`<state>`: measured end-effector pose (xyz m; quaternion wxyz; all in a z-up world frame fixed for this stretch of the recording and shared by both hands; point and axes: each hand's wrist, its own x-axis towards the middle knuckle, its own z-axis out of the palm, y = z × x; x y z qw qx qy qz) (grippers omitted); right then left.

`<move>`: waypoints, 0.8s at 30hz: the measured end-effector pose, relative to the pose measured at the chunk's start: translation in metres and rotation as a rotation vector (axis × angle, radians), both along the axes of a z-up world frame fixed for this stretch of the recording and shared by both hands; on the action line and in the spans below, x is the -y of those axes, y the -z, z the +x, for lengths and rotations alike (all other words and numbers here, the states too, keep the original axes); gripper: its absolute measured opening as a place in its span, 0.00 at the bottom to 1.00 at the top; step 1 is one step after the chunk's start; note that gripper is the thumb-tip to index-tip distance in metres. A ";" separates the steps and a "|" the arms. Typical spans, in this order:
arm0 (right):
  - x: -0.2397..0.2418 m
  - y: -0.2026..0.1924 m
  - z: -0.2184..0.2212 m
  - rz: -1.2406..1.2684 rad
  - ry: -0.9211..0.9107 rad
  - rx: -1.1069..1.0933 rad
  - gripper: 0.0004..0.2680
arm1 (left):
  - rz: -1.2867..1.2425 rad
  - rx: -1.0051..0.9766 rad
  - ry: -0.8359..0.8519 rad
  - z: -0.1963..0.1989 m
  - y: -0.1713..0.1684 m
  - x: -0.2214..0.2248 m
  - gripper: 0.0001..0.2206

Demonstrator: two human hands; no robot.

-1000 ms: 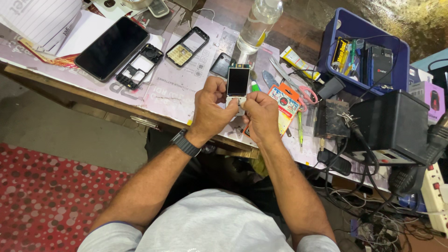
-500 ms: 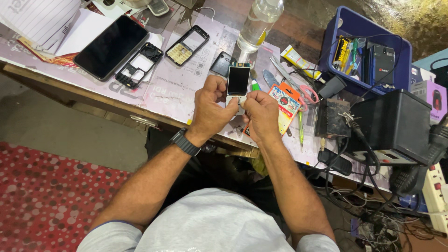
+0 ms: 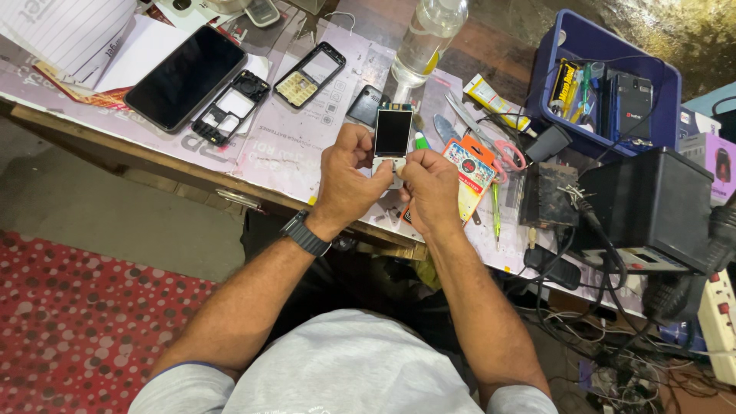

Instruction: The person places a battery into a mobile phone, turns the phone over, and presses buttons on the front keypad.

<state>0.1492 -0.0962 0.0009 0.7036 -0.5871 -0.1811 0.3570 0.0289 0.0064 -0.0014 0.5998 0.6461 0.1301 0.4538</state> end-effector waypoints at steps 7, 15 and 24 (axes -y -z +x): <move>0.000 -0.001 -0.001 -0.006 0.010 0.002 0.03 | -0.003 -0.021 -0.015 0.000 0.001 0.001 0.14; 0.001 -0.001 -0.002 -0.001 0.006 0.006 0.03 | -0.002 0.000 -0.001 0.000 0.002 0.000 0.14; 0.000 0.001 -0.001 0.004 0.007 0.015 0.03 | 0.003 -0.009 -0.006 0.001 0.003 0.001 0.15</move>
